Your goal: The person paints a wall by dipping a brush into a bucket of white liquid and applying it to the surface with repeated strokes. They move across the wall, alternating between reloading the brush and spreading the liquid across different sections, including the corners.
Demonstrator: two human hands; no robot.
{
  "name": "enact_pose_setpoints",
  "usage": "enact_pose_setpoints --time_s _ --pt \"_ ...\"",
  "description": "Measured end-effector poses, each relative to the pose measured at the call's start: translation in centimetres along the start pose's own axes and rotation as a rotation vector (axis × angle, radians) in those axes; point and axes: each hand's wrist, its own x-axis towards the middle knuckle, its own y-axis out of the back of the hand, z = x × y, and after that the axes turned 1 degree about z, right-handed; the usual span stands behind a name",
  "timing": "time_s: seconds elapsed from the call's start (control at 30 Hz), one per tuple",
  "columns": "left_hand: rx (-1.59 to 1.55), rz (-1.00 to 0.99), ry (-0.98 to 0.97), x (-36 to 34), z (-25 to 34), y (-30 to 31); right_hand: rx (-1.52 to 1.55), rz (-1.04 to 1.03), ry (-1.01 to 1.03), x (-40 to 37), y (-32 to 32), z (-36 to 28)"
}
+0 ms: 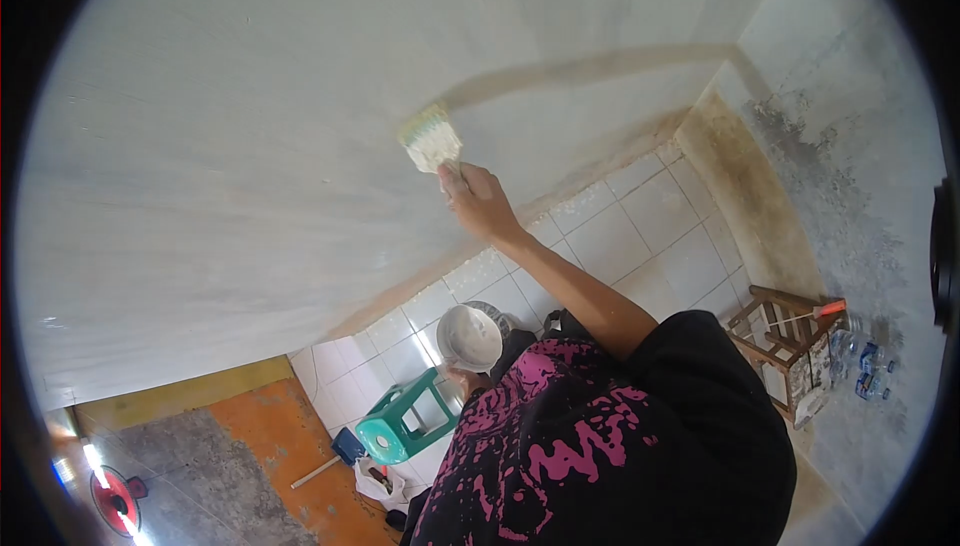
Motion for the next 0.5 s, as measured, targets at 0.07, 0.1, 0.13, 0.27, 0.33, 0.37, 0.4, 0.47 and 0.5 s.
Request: enact_pose_setpoints --time_s 0.07,0.1,0.13,0.27,0.33,0.37,0.4,0.47,0.5 --pt "-0.024 0.004 0.023 -0.1 1.0 1.0 -0.002 -0.031 0.214 0.6 -0.4 -0.3" --pt "-0.035 0.007 0.03 -0.3 1.7 1.6 0.005 -0.025 0.263 1.0 -0.4 0.4" --pt "-0.046 0.01 0.038 -0.5 2.4 2.2 0.012 -0.019 0.311 1.5 -0.2 1.3" --pt "-0.086 0.014 0.097 -0.9 4.1 4.6 0.097 0.007 0.01 4.1 3.6 13.5" --pt "-0.115 0.013 0.134 -1.0 4.4 5.8 -0.277 0.268 -0.102 5.0 4.9 22.1" --pt "-0.127 0.014 0.152 -1.2 4.5 6.5 -0.594 0.495 -0.077 5.4 4.9 25.7" --pt "-0.141 0.014 0.172 -1.1 4.5 7.1 -0.597 0.494 -0.071 4.9 5.1 23.9" --pt "-0.167 0.016 0.211 -1.0 4.8 8.5 -0.176 0.421 -0.601 3.9 5.3 18.3" --pt "-0.177 0.02 0.233 -1.0 5.0 9.2 -0.068 0.351 -0.479 5.6 5.0 18.7"
